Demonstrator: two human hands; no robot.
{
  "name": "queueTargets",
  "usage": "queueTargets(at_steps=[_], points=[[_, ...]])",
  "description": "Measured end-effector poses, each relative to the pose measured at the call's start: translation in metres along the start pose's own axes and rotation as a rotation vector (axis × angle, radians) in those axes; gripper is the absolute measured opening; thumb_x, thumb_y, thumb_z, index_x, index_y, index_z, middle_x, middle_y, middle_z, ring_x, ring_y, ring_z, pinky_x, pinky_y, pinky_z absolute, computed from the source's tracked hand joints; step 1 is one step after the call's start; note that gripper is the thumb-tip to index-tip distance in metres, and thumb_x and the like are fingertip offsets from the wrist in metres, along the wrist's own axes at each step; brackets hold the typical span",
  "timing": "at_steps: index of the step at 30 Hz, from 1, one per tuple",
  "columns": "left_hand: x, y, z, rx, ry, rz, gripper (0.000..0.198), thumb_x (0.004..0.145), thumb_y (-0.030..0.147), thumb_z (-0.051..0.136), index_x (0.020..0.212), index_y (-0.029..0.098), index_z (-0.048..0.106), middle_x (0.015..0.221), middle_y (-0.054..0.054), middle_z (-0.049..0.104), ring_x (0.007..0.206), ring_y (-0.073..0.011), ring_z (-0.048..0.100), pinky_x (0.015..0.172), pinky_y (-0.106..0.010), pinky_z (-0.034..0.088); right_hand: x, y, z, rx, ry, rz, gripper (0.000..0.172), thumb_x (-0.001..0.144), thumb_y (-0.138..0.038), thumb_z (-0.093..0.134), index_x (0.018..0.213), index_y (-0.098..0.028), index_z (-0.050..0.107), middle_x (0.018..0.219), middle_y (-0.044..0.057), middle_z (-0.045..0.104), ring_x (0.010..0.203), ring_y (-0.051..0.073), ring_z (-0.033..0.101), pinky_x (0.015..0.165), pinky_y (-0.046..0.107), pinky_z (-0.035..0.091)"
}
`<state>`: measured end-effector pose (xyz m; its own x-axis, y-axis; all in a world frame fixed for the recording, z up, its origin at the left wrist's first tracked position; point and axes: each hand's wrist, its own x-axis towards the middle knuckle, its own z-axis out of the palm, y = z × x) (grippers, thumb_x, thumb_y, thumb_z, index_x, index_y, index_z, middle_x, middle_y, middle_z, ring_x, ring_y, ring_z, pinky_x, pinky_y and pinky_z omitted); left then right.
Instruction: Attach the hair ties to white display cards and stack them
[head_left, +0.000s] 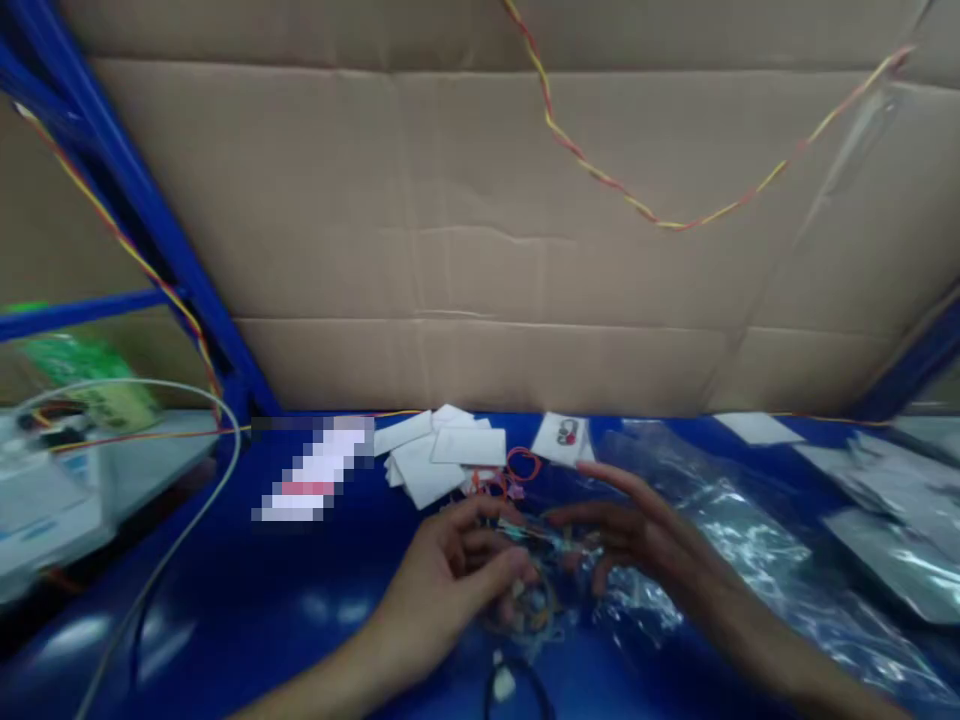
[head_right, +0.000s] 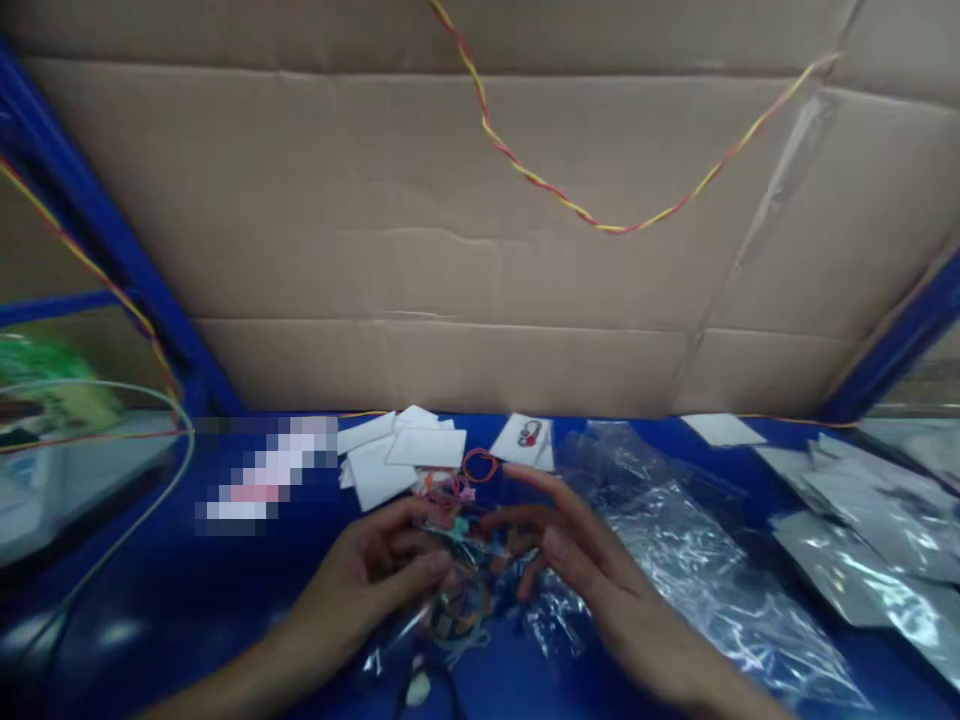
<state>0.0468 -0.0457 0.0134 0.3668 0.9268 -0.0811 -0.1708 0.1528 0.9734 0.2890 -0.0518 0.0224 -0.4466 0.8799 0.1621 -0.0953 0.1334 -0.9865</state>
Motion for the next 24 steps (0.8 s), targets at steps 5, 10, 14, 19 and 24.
queueTargets(at_steps=[5,10,14,19,24], points=[[-0.0034,0.0014,0.0051,0.020,-0.003,0.020,0.039,0.083,0.040,0.082,0.106,0.019,0.059,0.073,-0.001,0.075,0.053,-0.0132,0.064,0.055,-0.023,0.051,-0.0054,0.0034,0.0028,-0.238,0.076,-0.019,0.047,0.097,-0.038,0.069,0.141,-0.032,0.053,0.106,0.006,0.079,0.082,0.020,0.076,0.083,0.036,0.061],[-0.0067,-0.0003,0.0051,0.105,-0.021,0.062,0.027,0.088,0.040,0.077,0.094,0.019,0.062,0.073,-0.001,0.075,0.056,-0.0136,0.066,0.057,-0.023,0.050,-0.0041,0.0075,0.0035,-0.346,0.156,-0.107,0.020,0.095,-0.035,0.070,0.114,-0.027,0.072,0.085,0.003,0.081,0.063,0.019,0.075,0.065,0.031,0.063],[-0.0074,-0.0006,0.0034,0.159,-0.038,0.070,0.028,0.090,0.043,0.074,0.099,0.017,0.070,0.080,-0.005,0.077,0.062,-0.0155,0.067,0.058,-0.023,0.051,-0.0052,0.0037,0.0043,-0.370,0.100,-0.089,0.029,0.098,-0.034,0.066,0.126,-0.026,0.065,0.081,0.002,0.079,0.062,0.018,0.075,0.065,0.030,0.062],[-0.0076,0.0025,0.0051,0.273,0.030,0.058,0.033,0.093,0.042,0.068,0.077,0.015,0.078,0.070,-0.004,0.076,0.056,-0.0142,0.062,0.055,-0.022,0.048,-0.0089,0.0063,0.0078,-0.323,0.068,-0.071,0.032,0.098,-0.035,0.066,0.126,-0.030,0.050,0.083,0.000,0.079,0.063,0.018,0.075,0.065,0.028,0.062],[-0.0074,0.0020,0.0058,0.302,0.069,0.062,0.035,0.090,0.044,0.072,0.074,0.015,0.080,0.061,-0.003,0.072,0.049,-0.0128,0.058,0.050,-0.021,0.045,-0.0094,0.0084,0.0053,-0.437,0.073,-0.242,0.015,0.095,-0.026,0.071,0.105,-0.029,0.061,0.101,0.003,0.081,0.079,0.019,0.077,0.071,0.028,0.063]])
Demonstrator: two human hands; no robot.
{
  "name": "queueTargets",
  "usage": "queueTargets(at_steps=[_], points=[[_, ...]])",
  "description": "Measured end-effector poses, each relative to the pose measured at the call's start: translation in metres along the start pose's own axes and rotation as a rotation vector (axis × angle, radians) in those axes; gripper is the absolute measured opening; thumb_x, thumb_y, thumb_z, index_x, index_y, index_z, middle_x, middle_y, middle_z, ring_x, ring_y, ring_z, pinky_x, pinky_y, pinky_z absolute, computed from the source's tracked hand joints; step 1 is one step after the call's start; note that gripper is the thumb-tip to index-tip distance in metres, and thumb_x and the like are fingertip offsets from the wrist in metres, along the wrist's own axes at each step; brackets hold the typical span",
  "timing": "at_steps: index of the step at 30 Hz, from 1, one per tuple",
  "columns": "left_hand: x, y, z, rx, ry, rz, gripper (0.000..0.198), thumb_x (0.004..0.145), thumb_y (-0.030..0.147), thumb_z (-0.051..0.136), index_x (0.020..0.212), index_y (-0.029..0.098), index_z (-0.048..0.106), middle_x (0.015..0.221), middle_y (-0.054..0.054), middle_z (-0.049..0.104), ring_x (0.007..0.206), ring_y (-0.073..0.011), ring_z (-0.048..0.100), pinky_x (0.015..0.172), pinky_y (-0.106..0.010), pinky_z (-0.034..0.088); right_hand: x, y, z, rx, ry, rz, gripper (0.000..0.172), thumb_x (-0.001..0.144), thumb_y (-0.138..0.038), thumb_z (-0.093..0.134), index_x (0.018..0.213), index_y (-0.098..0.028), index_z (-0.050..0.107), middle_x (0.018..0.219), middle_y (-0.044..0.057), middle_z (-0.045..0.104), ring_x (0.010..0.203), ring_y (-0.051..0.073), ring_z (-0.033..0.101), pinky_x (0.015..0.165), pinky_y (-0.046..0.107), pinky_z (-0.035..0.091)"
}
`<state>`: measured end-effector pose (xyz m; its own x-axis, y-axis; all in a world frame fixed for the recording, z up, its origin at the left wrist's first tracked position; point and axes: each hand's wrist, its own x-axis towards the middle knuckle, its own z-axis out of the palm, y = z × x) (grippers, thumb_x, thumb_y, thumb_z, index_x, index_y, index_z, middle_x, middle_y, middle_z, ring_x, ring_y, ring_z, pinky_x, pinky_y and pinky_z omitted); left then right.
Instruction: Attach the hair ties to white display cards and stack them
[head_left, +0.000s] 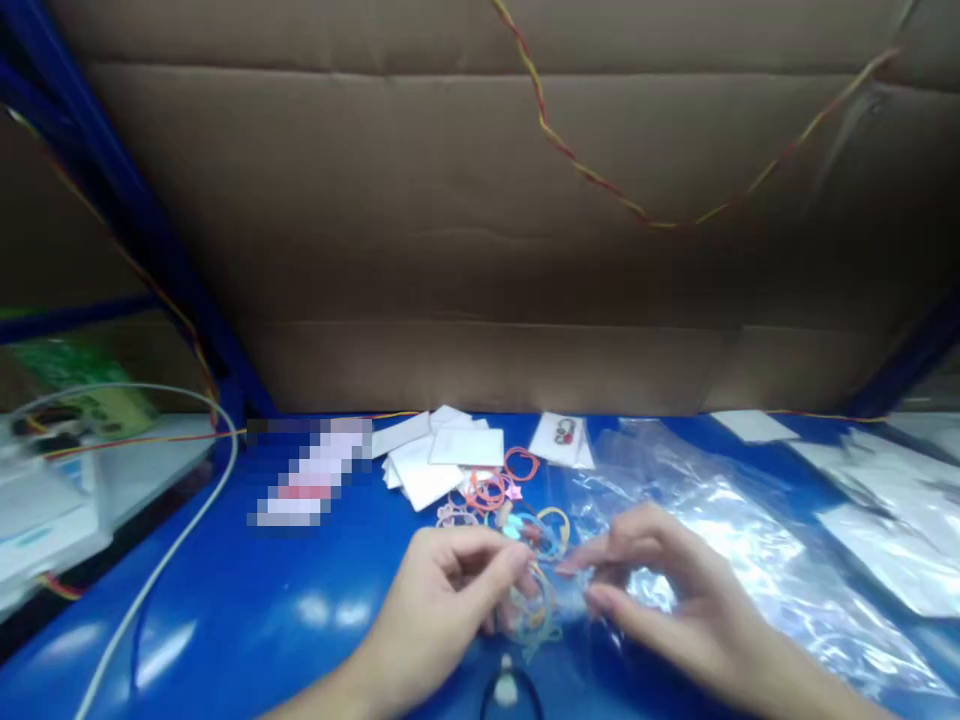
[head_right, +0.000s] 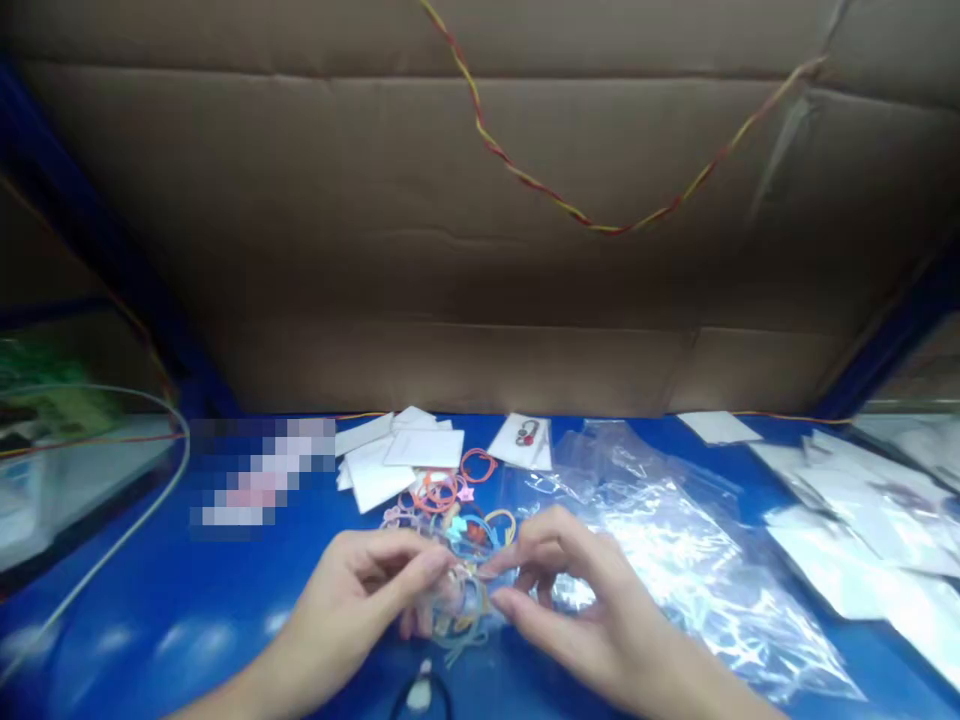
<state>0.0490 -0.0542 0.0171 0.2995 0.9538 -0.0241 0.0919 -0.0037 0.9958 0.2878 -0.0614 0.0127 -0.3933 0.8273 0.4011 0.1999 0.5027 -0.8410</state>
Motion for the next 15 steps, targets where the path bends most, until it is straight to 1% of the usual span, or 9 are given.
queueTargets(at_steps=[1,2,3,5,7,11,13,15], points=[[0.000,0.000,0.000,-0.005,0.011,-0.005,0.034,0.089,0.045,0.072,0.074,0.015,0.080,0.059,-0.003,0.071,0.048,-0.0128,0.057,0.048,-0.021,0.044,0.001,-0.001,-0.001,-0.072,-0.005,-0.058,0.013,0.093,-0.025,0.072,0.104,-0.029,0.067,0.101,0.003,0.081,0.082,0.020,0.078,0.071,0.028,0.063],[0.000,0.001,0.001,-0.011,0.017,-0.012,0.034,0.089,0.045,0.072,0.074,0.015,0.080,0.057,-0.003,0.070,0.047,-0.0129,0.057,0.047,-0.021,0.044,0.001,-0.003,-0.002,-0.135,-0.028,-0.074,0.016,0.092,-0.025,0.074,0.107,-0.030,0.071,0.104,0.004,0.082,0.088,0.023,0.078,0.074,0.030,0.064],[0.000,0.001,0.001,-0.019,0.022,-0.019,0.035,0.088,0.045,0.073,0.073,0.015,0.080,0.054,-0.002,0.069,0.046,-0.0128,0.057,0.047,-0.021,0.043,0.002,-0.005,-0.003,-0.183,-0.043,-0.095,0.021,0.092,-0.026,0.074,0.112,-0.032,0.074,0.107,0.004,0.082,0.093,0.025,0.079,0.077,0.032,0.065],[0.000,0.002,0.001,-0.035,0.033,-0.032,0.034,0.087,0.045,0.074,0.071,0.015,0.079,0.051,-0.001,0.067,0.044,-0.0127,0.057,0.046,-0.021,0.043,0.002,-0.009,-0.003,-0.229,-0.063,-0.114,0.031,0.091,-0.029,0.075,0.121,-0.036,0.075,0.113,0.003,0.082,0.100,0.027,0.079,0.084,0.035,0.065],[0.000,0.002,0.001,-0.039,0.033,-0.037,0.034,0.086,0.046,0.075,0.071,0.015,0.079,0.051,-0.001,0.067,0.044,-0.0124,0.057,0.047,-0.020,0.044,0.003,-0.013,-0.004,-0.240,-0.074,-0.092,0.033,0.093,-0.029,0.073,0.125,-0.039,0.075,0.116,0.001,0.081,0.102,0.027,0.078,0.088,0.035,0.065],[0.001,0.000,0.000,-0.060,0.034,-0.022,0.033,0.084,0.046,0.077,0.071,0.015,0.079,0.052,-0.001,0.068,0.044,-0.0117,0.057,0.045,-0.019,0.043,0.002,-0.013,-0.004,-0.241,-0.068,-0.060,0.034,0.096,-0.031,0.069,0.129,-0.039,0.073,0.122,0.001,0.079,0.107,0.027,0.077,0.094,0.036,0.063],[0.000,0.000,0.000,-0.069,0.033,-0.022,0.032,0.084,0.044,0.078,0.071,0.015,0.079,0.052,-0.001,0.068,0.044,-0.0116,0.056,0.045,-0.019,0.043,0.002,-0.011,-0.005,-0.239,-0.065,-0.035,0.032,0.097,-0.033,0.069,0.128,-0.039,0.074,0.121,0.001,0.080,0.105,0.026,0.078,0.094,0.036,0.062],[0.000,0.000,0.000,-0.066,0.019,-0.014,0.031,0.086,0.043,0.077,0.072,0.015,0.079,0.053,-0.001,0.068,0.045,-0.0119,0.057,0.047,-0.020,0.044,0.002,-0.009,-0.005,-0.228,-0.071,-0.010,0.030,0.096,-0.035,0.070,0.125,-0.038,0.076,0.118,0.002,0.081,0.102,0.026,0.079,0.090,0.035,0.063]])
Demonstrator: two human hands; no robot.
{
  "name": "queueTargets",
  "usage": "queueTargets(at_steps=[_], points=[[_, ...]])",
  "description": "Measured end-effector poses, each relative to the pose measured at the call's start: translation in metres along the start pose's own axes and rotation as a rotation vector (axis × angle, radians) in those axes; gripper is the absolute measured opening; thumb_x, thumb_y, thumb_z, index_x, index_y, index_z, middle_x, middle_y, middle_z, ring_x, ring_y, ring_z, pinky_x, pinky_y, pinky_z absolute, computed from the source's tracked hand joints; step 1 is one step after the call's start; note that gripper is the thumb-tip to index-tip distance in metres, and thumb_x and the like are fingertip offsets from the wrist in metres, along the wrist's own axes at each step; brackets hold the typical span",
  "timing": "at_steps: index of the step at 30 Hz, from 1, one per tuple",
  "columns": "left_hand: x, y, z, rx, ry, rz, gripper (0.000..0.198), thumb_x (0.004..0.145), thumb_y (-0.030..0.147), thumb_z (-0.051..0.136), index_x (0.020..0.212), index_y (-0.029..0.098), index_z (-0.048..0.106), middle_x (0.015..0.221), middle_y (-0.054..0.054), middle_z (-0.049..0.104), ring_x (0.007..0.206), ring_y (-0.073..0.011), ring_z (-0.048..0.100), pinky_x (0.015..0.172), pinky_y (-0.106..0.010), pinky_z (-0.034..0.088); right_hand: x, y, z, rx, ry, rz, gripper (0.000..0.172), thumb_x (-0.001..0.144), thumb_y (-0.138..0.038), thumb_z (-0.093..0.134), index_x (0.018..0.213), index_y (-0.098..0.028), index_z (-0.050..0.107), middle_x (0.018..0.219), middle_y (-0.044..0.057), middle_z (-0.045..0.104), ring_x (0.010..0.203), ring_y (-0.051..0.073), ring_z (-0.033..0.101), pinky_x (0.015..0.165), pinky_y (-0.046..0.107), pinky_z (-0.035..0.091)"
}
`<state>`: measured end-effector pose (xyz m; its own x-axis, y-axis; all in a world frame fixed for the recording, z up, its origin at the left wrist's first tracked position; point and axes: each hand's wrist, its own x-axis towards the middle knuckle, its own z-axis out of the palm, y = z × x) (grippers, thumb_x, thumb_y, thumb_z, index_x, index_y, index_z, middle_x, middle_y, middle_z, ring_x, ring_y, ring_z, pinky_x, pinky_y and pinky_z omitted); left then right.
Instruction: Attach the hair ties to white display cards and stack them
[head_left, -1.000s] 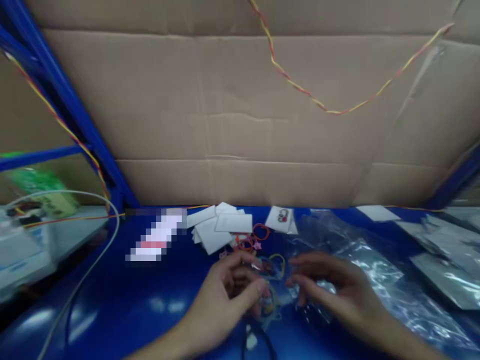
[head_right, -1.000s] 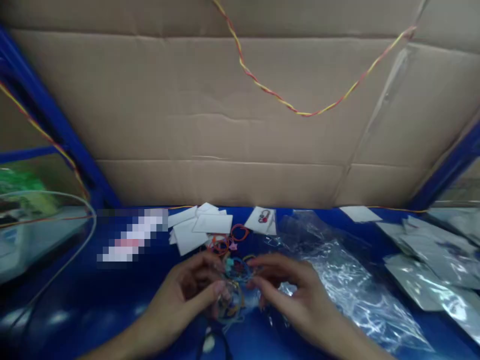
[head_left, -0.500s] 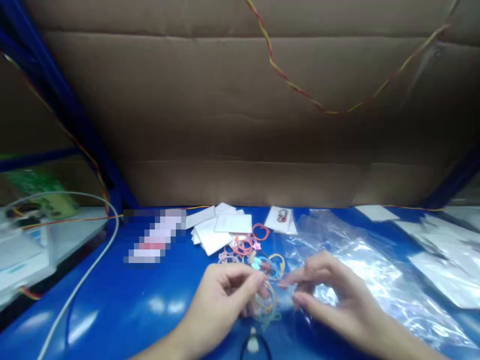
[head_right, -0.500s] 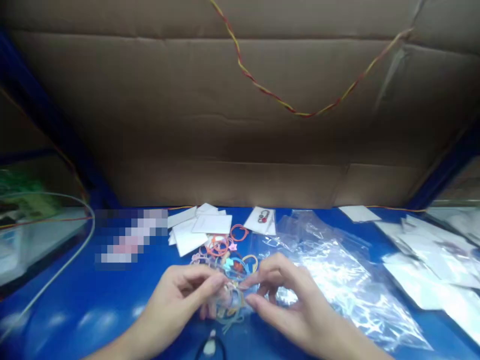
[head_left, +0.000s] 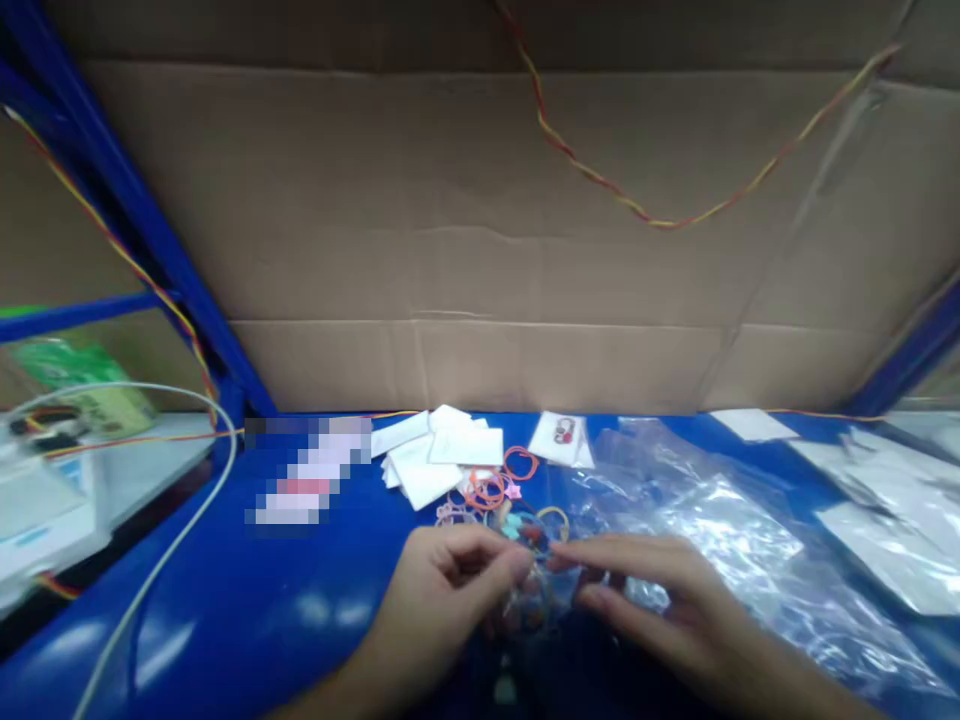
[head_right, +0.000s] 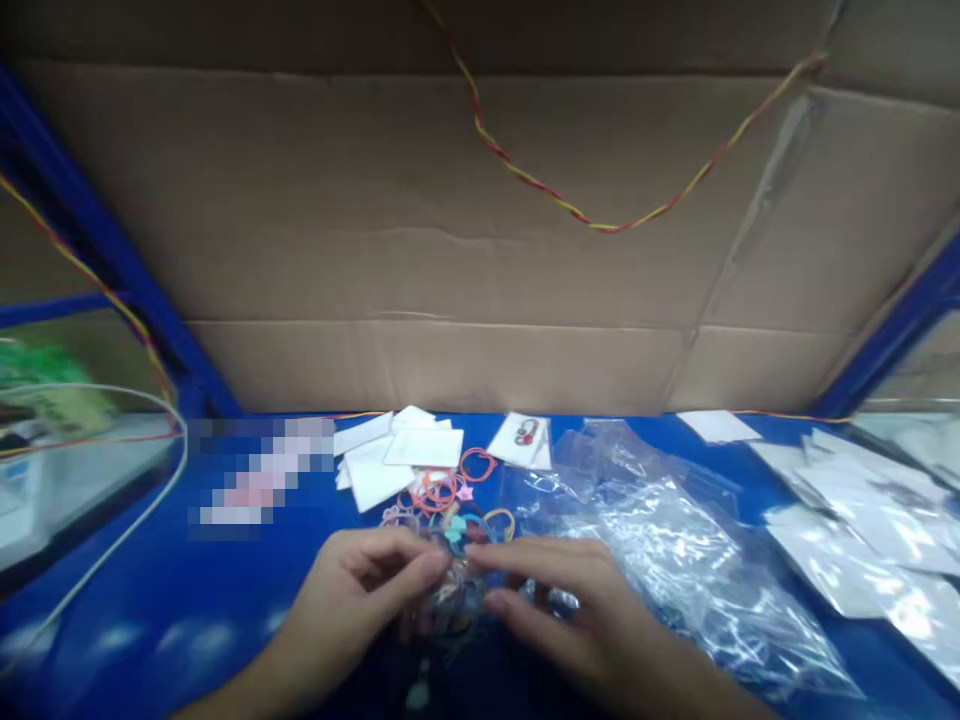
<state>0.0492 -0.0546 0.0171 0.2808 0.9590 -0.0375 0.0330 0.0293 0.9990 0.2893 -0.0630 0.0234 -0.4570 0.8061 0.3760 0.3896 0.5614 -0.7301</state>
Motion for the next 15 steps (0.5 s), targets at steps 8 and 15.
queueTargets(at_steps=[8,15], points=[[-0.0018,-0.0050,-0.0021,0.100,-0.026,0.077,0.028,0.089,0.041,0.075,0.079,0.016,0.082,0.065,-0.004,0.076,0.054,-0.0131,0.062,0.054,-0.021,0.049,0.0067,-0.0056,0.0027,0.115,-0.084,0.129,0.016,0.091,-0.037,0.075,0.101,-0.026,0.082,0.093,0.002,0.083,0.080,0.021,0.076,0.075,0.027,0.059],[-0.0016,0.0010,-0.0078,0.315,0.041,0.235,0.028,0.090,0.044,0.069,0.091,0.020,0.084,0.080,-0.006,0.083,0.070,-0.0219,0.074,0.063,-0.027,0.056,0.0082,-0.0004,0.0038,0.359,-0.054,0.309,0.025,0.095,-0.045,0.070,0.092,-0.021,0.073,0.076,0.003,0.074,0.069,0.018,0.070,0.058,0.024,0.052]])
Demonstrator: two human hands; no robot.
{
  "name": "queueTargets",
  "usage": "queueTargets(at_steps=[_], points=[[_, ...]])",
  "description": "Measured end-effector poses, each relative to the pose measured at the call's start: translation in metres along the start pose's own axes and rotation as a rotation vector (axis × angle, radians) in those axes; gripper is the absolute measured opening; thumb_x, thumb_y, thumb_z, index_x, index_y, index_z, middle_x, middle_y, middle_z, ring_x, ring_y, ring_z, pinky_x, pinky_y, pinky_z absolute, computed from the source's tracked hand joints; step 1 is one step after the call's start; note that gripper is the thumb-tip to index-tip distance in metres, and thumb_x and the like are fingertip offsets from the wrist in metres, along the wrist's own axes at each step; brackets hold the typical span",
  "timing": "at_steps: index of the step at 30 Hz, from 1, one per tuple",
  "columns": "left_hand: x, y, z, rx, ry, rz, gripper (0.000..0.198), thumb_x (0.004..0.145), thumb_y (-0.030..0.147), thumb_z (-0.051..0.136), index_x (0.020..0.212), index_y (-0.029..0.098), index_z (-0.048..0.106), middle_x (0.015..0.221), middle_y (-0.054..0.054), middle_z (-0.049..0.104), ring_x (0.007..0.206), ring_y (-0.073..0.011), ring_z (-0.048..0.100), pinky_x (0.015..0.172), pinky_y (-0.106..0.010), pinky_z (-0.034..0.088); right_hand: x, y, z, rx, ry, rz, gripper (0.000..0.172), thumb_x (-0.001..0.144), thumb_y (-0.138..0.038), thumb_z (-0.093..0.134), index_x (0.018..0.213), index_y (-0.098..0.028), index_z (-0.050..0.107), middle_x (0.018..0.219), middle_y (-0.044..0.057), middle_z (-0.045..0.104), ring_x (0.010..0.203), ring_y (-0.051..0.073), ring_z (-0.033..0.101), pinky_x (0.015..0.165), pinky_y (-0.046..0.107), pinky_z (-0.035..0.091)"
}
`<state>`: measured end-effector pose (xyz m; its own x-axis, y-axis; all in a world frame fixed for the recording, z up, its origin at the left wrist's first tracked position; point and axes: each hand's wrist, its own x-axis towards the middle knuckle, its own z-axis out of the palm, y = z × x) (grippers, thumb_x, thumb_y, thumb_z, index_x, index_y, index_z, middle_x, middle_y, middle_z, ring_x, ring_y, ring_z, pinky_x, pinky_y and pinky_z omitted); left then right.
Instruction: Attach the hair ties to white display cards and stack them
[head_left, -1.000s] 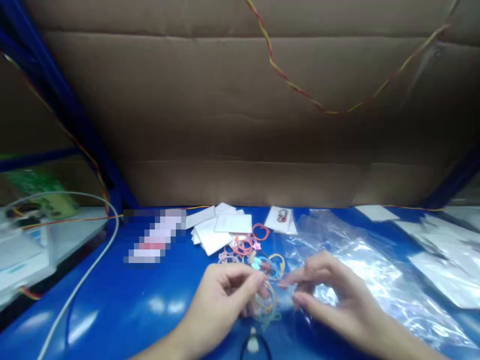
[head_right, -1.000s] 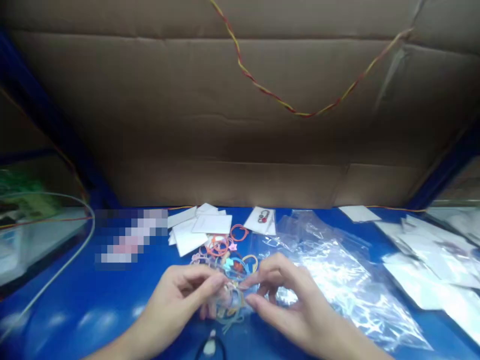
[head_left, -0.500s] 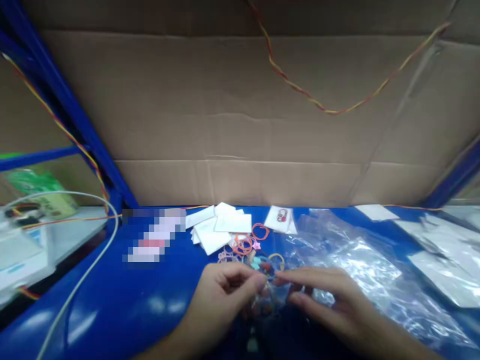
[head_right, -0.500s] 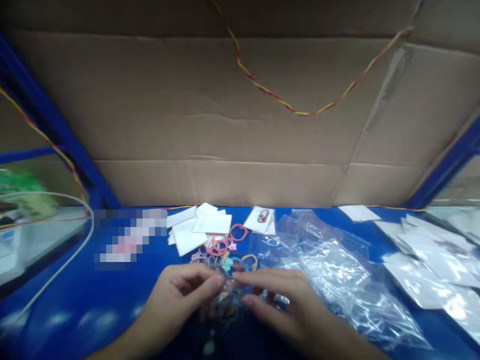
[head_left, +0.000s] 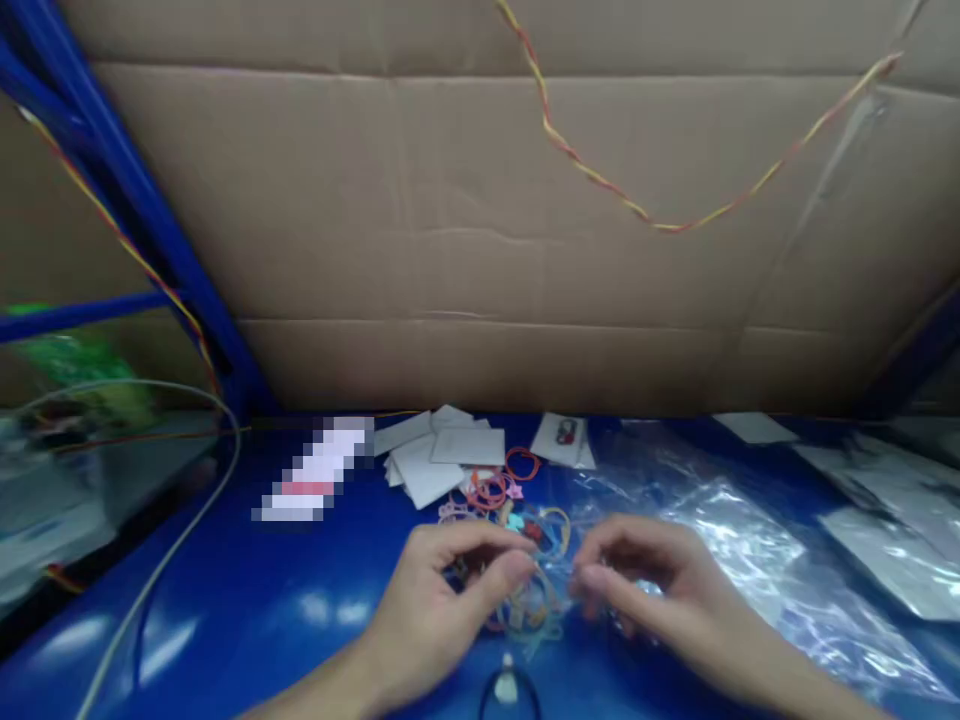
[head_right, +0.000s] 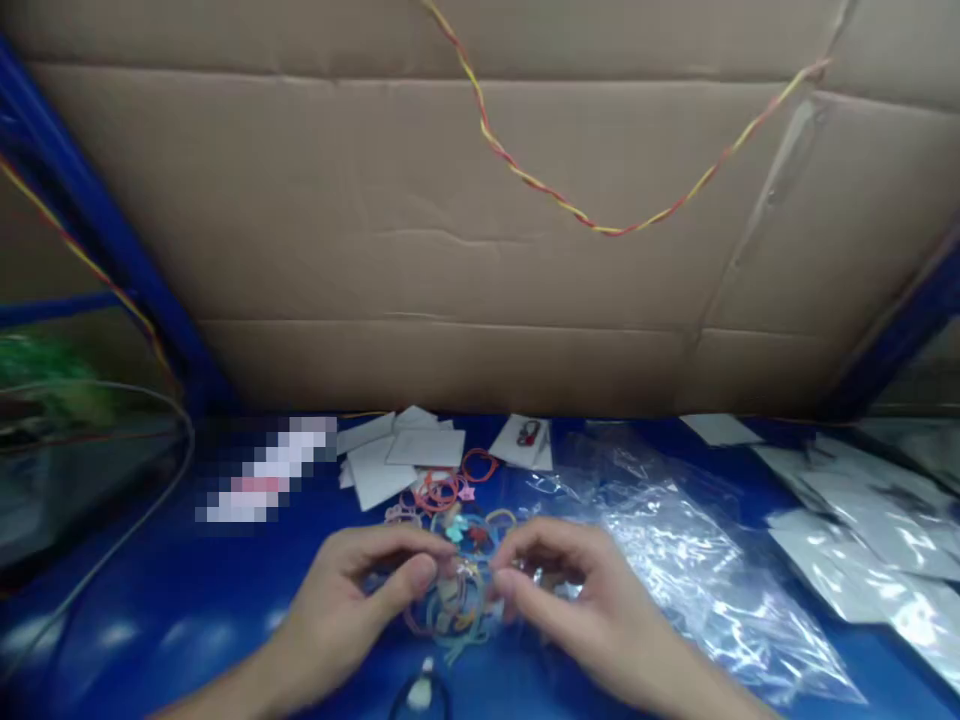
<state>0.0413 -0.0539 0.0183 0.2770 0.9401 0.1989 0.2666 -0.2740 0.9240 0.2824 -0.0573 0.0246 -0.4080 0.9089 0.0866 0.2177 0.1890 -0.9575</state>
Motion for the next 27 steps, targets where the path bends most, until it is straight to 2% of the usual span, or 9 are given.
queueTargets(at_steps=[2,4,7,9,12,15,19,27], points=[[0.006,-0.001,-0.007,0.088,0.079,0.048,0.032,0.095,0.044,0.062,0.089,0.020,0.083,0.081,-0.005,0.082,0.074,-0.0220,0.073,0.067,-0.028,0.057,-0.001,0.002,-0.001,0.072,0.003,0.048,0.026,0.095,-0.046,0.069,0.093,-0.021,0.069,0.078,0.003,0.073,0.069,0.017,0.069,0.055,0.023,0.051],[0.016,-0.006,-0.019,0.233,0.220,0.093,0.030,0.097,0.041,0.059,0.088,0.020,0.080,0.085,-0.004,0.081,0.078,-0.0218,0.073,0.073,-0.030,0.057,-0.001,0.003,-0.001,0.118,0.000,0.062,0.026,0.096,-0.047,0.068,0.095,-0.022,0.065,0.082,0.004,0.074,0.069,0.017,0.069,0.053,0.022,0.050],[0.034,-0.020,-0.041,0.621,0.366,0.244,0.024,0.098,0.037,0.057,0.101,0.022,0.075,0.107,-0.005,0.078,0.103,-0.0251,0.069,0.093,-0.037,0.055,-0.001,0.004,-0.001,0.140,0.000,0.051,0.026,0.097,-0.047,0.067,0.094,-0.022,0.061,0.085,0.005,0.074,0.070,0.017,0.069,0.054,0.022,0.050],[0.044,-0.033,-0.057,0.713,0.403,0.247,0.026,0.095,0.032,0.059,0.114,0.019,0.072,0.123,-0.010,0.072,0.121,-0.0310,0.061,0.108,-0.048,0.046,-0.001,0.004,-0.001,0.132,-0.008,0.044,0.026,0.097,-0.046,0.067,0.093,-0.021,0.061,0.083,0.004,0.073,0.069,0.016,0.068,0.055,0.022,0.050],[0.055,-0.052,-0.076,0.866,0.376,0.189,0.046,0.092,0.028,0.058,0.135,0.014,0.062,0.142,-0.019,0.060,0.134,-0.0386,0.052,0.113,-0.058,0.040,-0.001,0.003,-0.002,0.129,-0.014,0.052,0.026,0.098,-0.046,0.067,0.094,-0.021,0.061,0.082,0.003,0.073,0.069,0.016,0.069,0.054,0.021,0.050],[0.059,-0.068,-0.085,0.943,0.334,0.120,0.055,0.091,0.031,0.057,0.141,0.008,0.057,0.146,-0.027,0.056,0.137,-0.0472,0.049,0.110,-0.066,0.040,-0.001,0.001,-0.002,0.121,0.001,0.041,0.025,0.097,-0.045,0.068,0.092,-0.021,0.062,0.081,0.003,0.073,0.069,0.016,0.069,0.056,0.022,0.050],[0.058,-0.079,-0.085,0.981,0.209,0.096,0.042,0.098,0.035,0.049,0.128,0.011,0.067,0.135,-0.022,0.068,0.126,-0.0395,0.062,0.106,-0.055,0.050,-0.002,-0.001,-0.002,0.128,0.007,0.034,0.023,0.097,-0.043,0.068,0.091,-0.021,0.062,0.080,0.002,0.073,0.068,0.015,0.069,0.056,0.023,0.049],[0.061,-0.075,-0.089,1.023,0.140,0.149,0.031,0.100,0.034,0.047,0.116,0.017,0.068,0.123,-0.016,0.072,0.117,-0.0344,0.065,0.102,-0.050,0.052,-0.001,0.003,-0.003,0.124,0.011,0.040,0.023,0.097,-0.042,0.068,0.093,-0.021,0.062,0.080,0.002,0.073,0.066,0.015,0.068,0.056,0.023,0.050]])
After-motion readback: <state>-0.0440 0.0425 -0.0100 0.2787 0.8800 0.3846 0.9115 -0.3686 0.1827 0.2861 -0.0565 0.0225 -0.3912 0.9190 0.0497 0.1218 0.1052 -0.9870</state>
